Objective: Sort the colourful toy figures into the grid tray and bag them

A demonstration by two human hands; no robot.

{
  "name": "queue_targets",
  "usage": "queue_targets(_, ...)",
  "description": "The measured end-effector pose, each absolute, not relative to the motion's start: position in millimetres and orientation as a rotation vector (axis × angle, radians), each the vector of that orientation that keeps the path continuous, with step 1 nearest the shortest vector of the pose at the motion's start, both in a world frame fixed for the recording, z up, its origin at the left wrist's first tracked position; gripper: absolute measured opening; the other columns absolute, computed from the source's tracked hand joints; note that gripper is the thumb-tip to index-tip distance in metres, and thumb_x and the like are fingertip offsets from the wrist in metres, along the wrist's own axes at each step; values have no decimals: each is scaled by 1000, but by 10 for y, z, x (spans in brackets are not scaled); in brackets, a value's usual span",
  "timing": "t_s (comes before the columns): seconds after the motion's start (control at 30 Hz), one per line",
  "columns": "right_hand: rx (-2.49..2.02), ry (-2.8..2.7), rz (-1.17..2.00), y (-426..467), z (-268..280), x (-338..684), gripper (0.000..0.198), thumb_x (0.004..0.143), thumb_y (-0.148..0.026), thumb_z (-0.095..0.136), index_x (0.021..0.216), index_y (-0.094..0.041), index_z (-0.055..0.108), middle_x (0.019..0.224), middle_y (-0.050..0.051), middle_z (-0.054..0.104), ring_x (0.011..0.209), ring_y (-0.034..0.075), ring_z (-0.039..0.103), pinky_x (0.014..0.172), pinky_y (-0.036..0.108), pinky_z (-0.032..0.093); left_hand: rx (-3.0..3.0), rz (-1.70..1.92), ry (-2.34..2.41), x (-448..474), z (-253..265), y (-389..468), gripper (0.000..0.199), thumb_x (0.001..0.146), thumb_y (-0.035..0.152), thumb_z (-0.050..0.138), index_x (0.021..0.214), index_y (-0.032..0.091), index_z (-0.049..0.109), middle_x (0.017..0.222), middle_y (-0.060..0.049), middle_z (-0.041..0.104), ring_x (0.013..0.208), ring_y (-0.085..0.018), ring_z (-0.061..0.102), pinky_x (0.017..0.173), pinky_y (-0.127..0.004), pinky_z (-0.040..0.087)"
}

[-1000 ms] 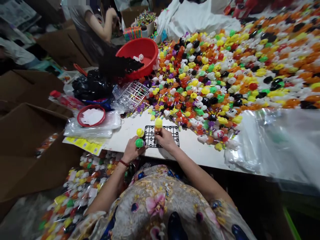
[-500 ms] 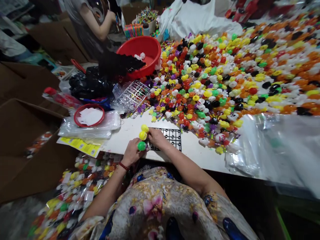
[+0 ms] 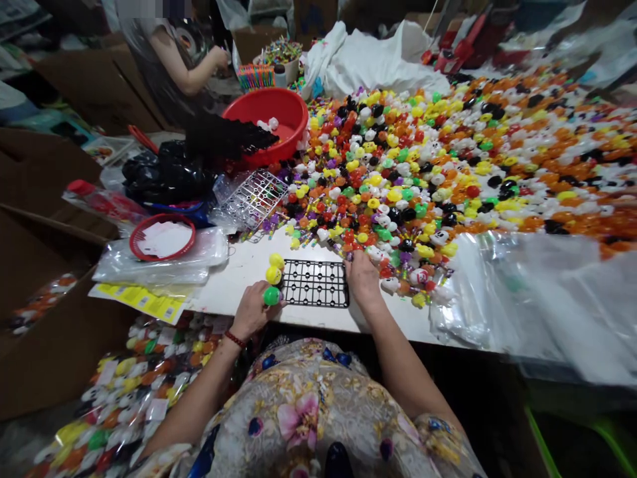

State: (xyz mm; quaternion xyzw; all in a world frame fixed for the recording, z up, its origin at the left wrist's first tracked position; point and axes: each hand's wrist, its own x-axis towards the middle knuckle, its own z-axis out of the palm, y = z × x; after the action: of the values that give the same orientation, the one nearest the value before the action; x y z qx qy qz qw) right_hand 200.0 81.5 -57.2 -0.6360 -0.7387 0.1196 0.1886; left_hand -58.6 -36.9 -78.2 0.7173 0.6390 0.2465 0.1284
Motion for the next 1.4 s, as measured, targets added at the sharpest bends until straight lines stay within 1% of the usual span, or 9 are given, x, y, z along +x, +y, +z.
queue_targets(0.1, -1830, -2151, 215, 820, -612, 2070, 12, 91, -15, 48, 99, -15, 58, 94, 15, 65, 84, 24, 61, 72, 31, 46, 2046, 724, 1883, -584, -781, -371, 21, 84, 41, 61, 75, 22, 60, 76, -2, 59, 75, -20, 55, 70, -33, 42)
queue_targets(0.23, -1852, -2172, 261, 804, -660, 1978, 29, 89, -4, 38, 108, -12, 58, 90, 16, 67, 78, 23, 63, 69, 31, 47, 2015, 704, 1915, -580, -774, -377, 21, 82, 40, 65, 75, 21, 59, 77, -2, 60, 76, -20, 55, 70, -33, 43)
queue_targets(0.37, -1758, -1985, 412, 839, -676, 1961, 35, 88, -13, 44, 120, -12, 56, 99, 16, 69, 87, 26, 65, 77, 35, 50, 2057, 678, 1905, -572, -759, -377, 18, 83, 38, 64, 76, 22, 61, 78, -3, 61, 77, -20, 55, 71, -33, 43)
queue_targets(0.5, -1513, -1886, 774, 881, -639, 1762, 20, 84, -26, 54, 100, -17, 64, 95, 9, 69, 86, 23, 64, 81, 35, 50, 2079, 679, 1903, -571, -762, -377, 18, 84, 38, 63, 77, 21, 61, 80, -3, 62, 77, -20, 54, 71, -33, 42)
queue_targets(0.57, -1429, -1886, 1021, 889, -622, 1532, 13, 83, -26, 56, 90, -19, 65, 87, 5, 69, 79, 19, 63, 77, 31, 50, 2085, 673, 1903, -573, -767, -377, 19, 85, 39, 62, 77, 21, 60, 80, -3, 62, 77, -20, 54, 71, -33, 42)
queue_targets(0.63, -1366, -1914, 1160, 899, -619, 1271, 12, 82, -22, 57, 90, -19, 66, 85, 2, 69, 77, 18, 63, 75, 29, 50, 2092, 665, 1904, -575, -770, -378, 20, 85, 39, 61, 76, 21, 60, 80, -4, 62, 77, -20, 54, 71, -33, 42)
queue_targets(0.9, -1244, -2121, 1111, 987, -641, 794, 17, 80, -11, 59, 91, -20, 68, 89, 2, 72, 85, 19, 65, 78, 27, 48, 2090, 659, 1909, -578, -785, -376, 20, 86, 39, 59, 77, 21, 61, 80, -4, 62, 77, -20, 54, 70, -33, 42)
queue_targets(1.2, -1223, -2298, 1031, 991, -549, 775, 19, 83, -9, 55, 95, -17, 67, 99, 8, 71, 92, 21, 63, 82, 28, 45, 2088, 669, 1903, -581, -806, -375, 23, 88, 42, 56, 80, 21, 61, 80, -5, 61, 78, -21, 55, 70, -34, 42)
queue_targets(1.4, -1220, -2401, 1012, 1054, -504, 775, 16, 86, -14, 57, 97, -19, 68, 96, 7, 73, 89, 21, 64, 77, 27, 44, 2076, 630, 1923, -582, -804, -376, 21, 87, 41, 59, 81, 22, 61, 80, -5, 61, 79, -22, 54, 71, -34, 41)
